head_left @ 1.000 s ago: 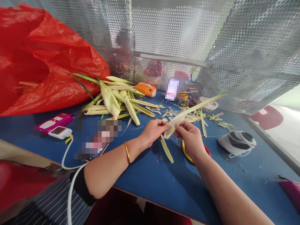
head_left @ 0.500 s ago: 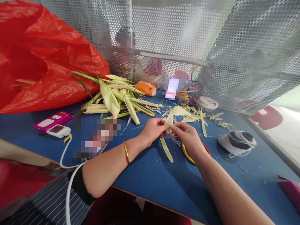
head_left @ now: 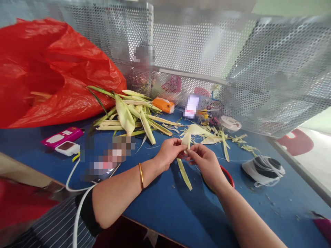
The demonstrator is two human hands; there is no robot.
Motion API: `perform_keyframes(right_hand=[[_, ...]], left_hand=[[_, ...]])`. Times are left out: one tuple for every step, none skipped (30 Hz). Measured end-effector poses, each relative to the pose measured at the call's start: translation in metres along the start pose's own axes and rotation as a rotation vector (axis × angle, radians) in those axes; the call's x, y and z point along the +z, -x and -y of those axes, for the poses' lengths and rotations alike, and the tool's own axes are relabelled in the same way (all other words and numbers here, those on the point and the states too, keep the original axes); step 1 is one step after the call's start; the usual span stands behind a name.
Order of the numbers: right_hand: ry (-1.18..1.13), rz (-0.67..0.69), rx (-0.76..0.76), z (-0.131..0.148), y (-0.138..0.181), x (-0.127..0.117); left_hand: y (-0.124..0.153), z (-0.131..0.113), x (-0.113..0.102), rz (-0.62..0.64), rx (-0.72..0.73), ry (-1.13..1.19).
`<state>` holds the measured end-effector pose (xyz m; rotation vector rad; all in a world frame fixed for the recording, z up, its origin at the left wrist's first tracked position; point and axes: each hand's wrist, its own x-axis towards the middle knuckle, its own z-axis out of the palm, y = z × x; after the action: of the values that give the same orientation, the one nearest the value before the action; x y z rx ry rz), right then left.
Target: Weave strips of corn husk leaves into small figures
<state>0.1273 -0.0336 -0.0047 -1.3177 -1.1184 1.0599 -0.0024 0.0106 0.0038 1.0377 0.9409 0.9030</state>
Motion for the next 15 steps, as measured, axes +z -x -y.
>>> perform_keyframes(right_hand=[[0.013,-0.011,-0.012,-0.003,0.0,0.0],[0.023,-0.021,-0.016,-0.005,-0.001,-0.001],[0.044,-0.039,-0.02,-0.007,-0.002,-0.003],[0.098,-0.07,-0.037,-0.008,-0.003,-0.006],[0.204,-0.12,-0.074,-0.008,-0.004,-0.01],[0.364,-0.189,-0.134,-0.006,-0.005,-0.015],[0.564,-0.271,-0.212,-0.003,-0.005,-0.02],[0.773,-0.353,-0.297,0.0,-0.006,-0.025],[0.949,-0.427,-0.376,0.004,-0.006,-0.03],[1.062,-0.478,-0.44,0.007,-0.007,-0.035],[1.107,-0.508,-0.488,0.01,-0.007,-0.039],[1.098,-0.515,-0.523,0.012,-0.006,-0.042],[1.059,-0.508,-0.551,0.013,-0.006,-0.044],[1.012,-0.487,-0.578,0.013,-0.006,-0.045],[0.968,-0.456,-0.608,0.012,-0.006,-0.045]], left_hand=[[0.0,0.001,0.0,0.018,-0.009,-0.009],[-0.001,0.001,0.001,0.027,-0.016,-0.02],[-0.001,0.002,0.001,0.011,-0.015,-0.031],[-0.002,0.003,0.001,-0.032,0.001,-0.042],[-0.003,0.003,0.001,-0.091,0.036,-0.058],[-0.004,0.004,0.0,-0.151,0.094,-0.088],[-0.004,0.004,0.0,-0.201,0.177,-0.132],[-0.003,0.004,-0.001,-0.236,0.281,-0.189],[-0.002,0.004,-0.002,-0.249,0.399,-0.263],[0.0,0.004,-0.003,-0.247,0.523,-0.344],[0.003,0.004,-0.003,-0.236,0.642,-0.435],[0.005,0.003,-0.004,-0.217,0.762,-0.546],[0.007,0.002,-0.005,-0.196,0.887,-0.652],[0.008,0.001,-0.006,-0.183,1.003,-0.748],[0.008,-0.001,-0.008,-0.181,1.108,-0.834]])
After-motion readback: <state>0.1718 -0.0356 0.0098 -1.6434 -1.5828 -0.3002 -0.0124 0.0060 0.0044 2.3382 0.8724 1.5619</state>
